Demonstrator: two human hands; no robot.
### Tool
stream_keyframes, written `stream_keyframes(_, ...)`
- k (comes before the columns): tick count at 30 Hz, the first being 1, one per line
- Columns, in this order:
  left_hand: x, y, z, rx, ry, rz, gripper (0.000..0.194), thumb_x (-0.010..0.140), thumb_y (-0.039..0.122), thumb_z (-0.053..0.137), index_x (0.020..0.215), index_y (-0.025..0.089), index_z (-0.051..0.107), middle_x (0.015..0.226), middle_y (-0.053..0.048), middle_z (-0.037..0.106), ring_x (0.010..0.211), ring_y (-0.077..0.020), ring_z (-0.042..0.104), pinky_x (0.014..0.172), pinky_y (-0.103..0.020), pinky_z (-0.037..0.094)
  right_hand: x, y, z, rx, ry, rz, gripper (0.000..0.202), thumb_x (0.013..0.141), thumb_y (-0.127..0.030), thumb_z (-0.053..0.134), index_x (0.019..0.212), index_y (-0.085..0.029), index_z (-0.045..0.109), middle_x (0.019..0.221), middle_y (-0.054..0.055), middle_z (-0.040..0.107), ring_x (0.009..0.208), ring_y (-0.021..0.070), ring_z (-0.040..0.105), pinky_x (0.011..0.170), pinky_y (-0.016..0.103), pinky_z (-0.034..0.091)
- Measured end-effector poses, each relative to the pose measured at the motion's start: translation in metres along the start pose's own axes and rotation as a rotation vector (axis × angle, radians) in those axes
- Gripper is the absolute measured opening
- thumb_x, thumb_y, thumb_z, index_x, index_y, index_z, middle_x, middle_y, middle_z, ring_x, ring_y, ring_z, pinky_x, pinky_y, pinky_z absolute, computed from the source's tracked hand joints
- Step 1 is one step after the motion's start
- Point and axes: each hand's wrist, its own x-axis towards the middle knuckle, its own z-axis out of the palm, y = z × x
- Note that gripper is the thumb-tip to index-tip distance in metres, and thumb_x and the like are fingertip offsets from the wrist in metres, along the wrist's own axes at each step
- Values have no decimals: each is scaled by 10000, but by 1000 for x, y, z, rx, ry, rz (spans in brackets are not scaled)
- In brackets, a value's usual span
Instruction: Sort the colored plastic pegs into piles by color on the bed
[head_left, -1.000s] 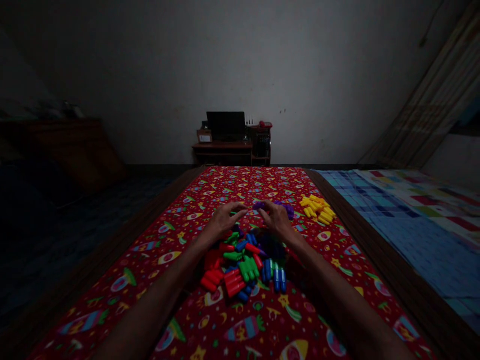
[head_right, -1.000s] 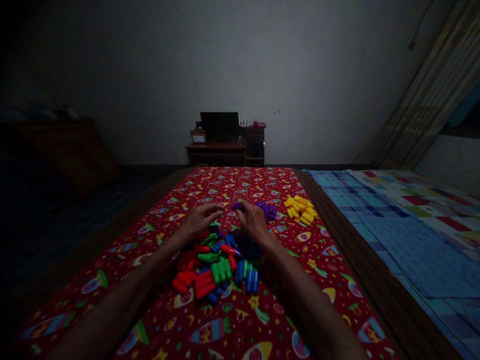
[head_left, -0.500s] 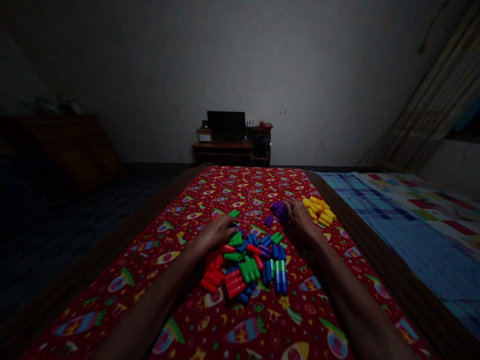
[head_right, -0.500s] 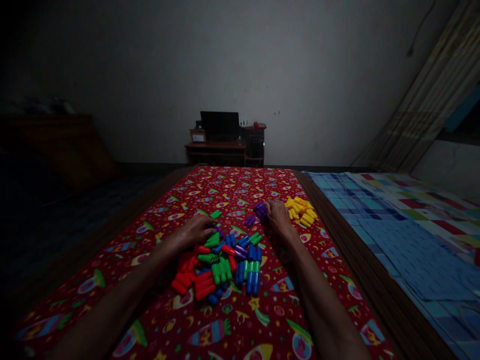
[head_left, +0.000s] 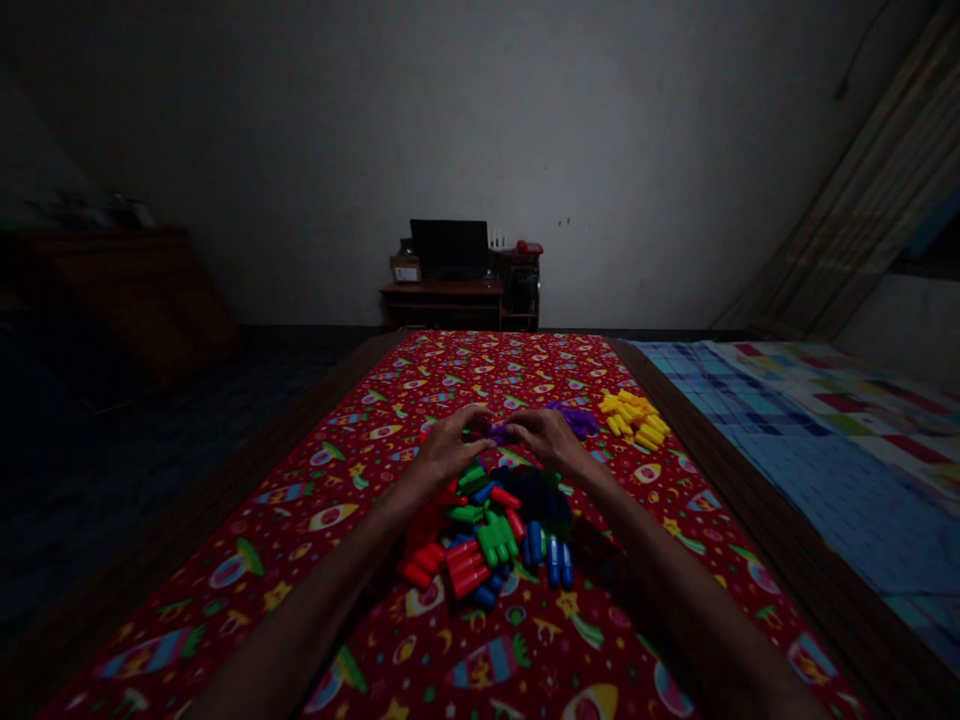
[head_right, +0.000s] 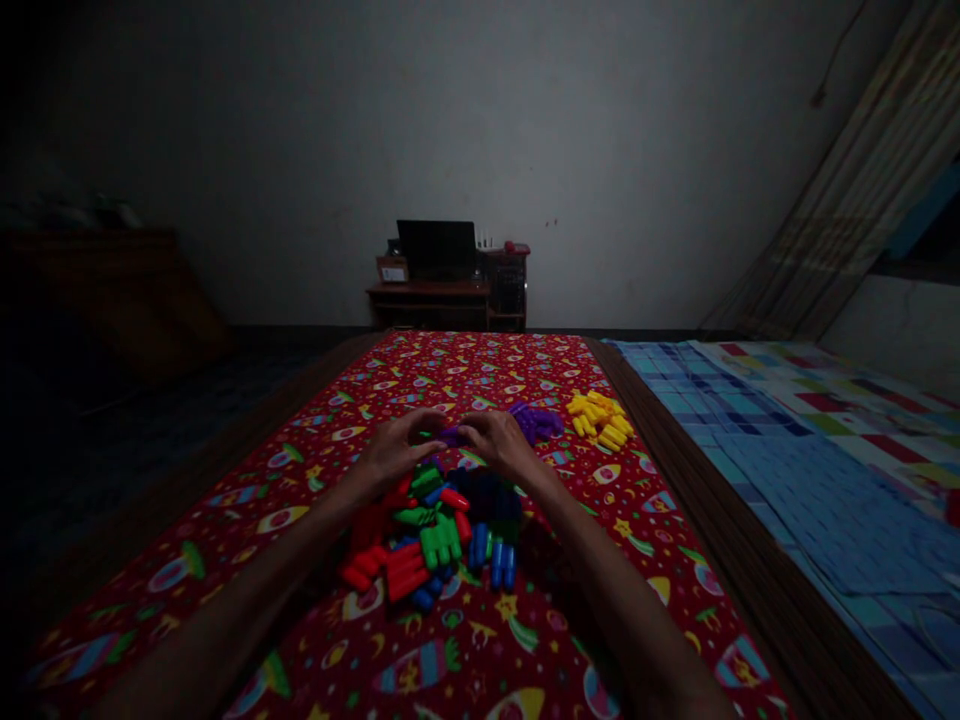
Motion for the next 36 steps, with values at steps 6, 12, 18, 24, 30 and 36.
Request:
stream_keyframes(6,-2,-29,-1,251,-139,83,251,797,243,578,1030,196,661,1084,-62,684,1024,-211,633,921,-316,480,-5,43,-24,-343,238,190,283,906,-303,495,994,-140,709,956,101,678,875,177,602,767,249,411)
stream_keyframes(12,-9,-40,0,348,-353,49,350,791,233,569,1133,205,643,1115,-64,673,1044,-217,620,907,-288,469,-12,55,-9,-585,178,319,316,923,-330,458,1029,-139,686,988,126,639,902,195,574,753,264,391)
stream_keyframes(18,-7,-47,-6,377,-409,-20,366,761,220,575,1117,185,658,1075,-77,685,965,-214,646,838,-261,483,-8,33,-15,-559,78,240,298,904,-211,435,1080,-144,666,994,120,665,882,187,593,726,252,384)
stream_keyframes(24,-6,-49,-17,476,-441,-46,314,751,219,561,1042,225,681,965,-40,707,863,-192,658,732,-232,487,-10,24,-1,-559,-234,39,313,862,-169,506,1146,-168,640,1044,113,661,951,185,572,754,244,372)
stream_keyframes(30,-9,-42,-6,497,-303,77,298,871,255,454,1060,183,673,1088,-99,669,1027,-216,613,924,-309,458,-15,39,12,-560,-284,1,176,870,-166,509,918,-148,678,963,93,647,891,167,528,735,250,345)
stream_keyframes(36,-15,-31,9,478,-345,77,272,897,249,464,1016,160,692,1020,-106,701,950,-221,645,882,-311,480,-17,40,11,-600,-154,32,167,841,-109,504,843,-134,669,888,92,649,831,167,513,722,261,314)
